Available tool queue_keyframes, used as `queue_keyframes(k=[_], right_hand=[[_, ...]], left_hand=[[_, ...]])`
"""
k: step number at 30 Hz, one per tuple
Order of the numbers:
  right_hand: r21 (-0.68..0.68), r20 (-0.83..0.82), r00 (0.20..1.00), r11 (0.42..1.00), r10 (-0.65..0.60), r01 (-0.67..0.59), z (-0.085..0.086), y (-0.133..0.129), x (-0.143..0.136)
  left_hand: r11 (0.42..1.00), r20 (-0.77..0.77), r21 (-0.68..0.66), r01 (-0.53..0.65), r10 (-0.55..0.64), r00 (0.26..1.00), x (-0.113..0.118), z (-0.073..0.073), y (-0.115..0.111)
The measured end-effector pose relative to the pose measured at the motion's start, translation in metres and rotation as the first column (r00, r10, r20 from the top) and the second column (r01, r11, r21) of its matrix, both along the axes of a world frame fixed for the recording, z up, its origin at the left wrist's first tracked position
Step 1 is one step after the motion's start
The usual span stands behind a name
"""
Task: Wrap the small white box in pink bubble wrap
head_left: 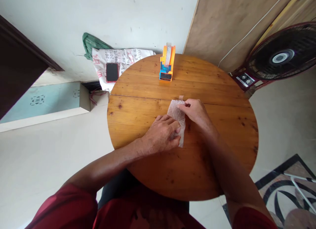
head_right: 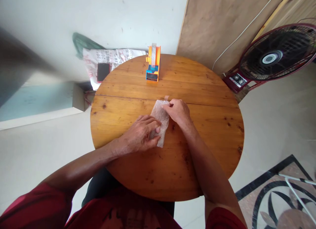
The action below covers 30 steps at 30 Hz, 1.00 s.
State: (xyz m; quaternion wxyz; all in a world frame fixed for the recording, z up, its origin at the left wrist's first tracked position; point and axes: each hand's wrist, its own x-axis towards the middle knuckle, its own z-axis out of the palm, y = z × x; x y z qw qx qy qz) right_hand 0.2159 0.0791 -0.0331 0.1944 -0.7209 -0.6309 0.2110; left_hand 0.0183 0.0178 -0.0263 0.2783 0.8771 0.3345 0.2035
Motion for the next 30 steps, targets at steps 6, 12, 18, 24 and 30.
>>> queue_keyframes(k=[6,12,18,24,30], right_hand=[[0.113,-0.247,0.968,0.993,0.051,-0.024,-0.006,-0.001,0.003],[0.012,-0.601,0.795,0.993,-0.083,0.114,-0.007,-0.008,0.001],[-0.098,-0.75,0.639,0.984,-0.172,0.149,-0.006,-0.008,-0.004],[-0.015,-0.765,0.634,0.986,-0.118,0.165,0.001,-0.012,-0.011],[0.06,-0.786,0.618,0.991,-0.029,0.123,0.012,-0.017,-0.015]], left_hand=[[1.0,0.004,0.004,-0.001,0.001,1.0,-0.001,-0.001,0.0],[1.0,-0.004,0.006,-0.007,0.007,1.0,0.0,0.0,0.0],[1.0,-0.018,-0.011,0.0,0.0,1.0,0.0,0.003,0.0],[1.0,-0.021,0.015,0.002,-0.001,1.0,0.0,0.003,-0.002],[0.997,-0.104,0.08,-0.015,0.023,0.994,-0.003,0.009,-0.007]])
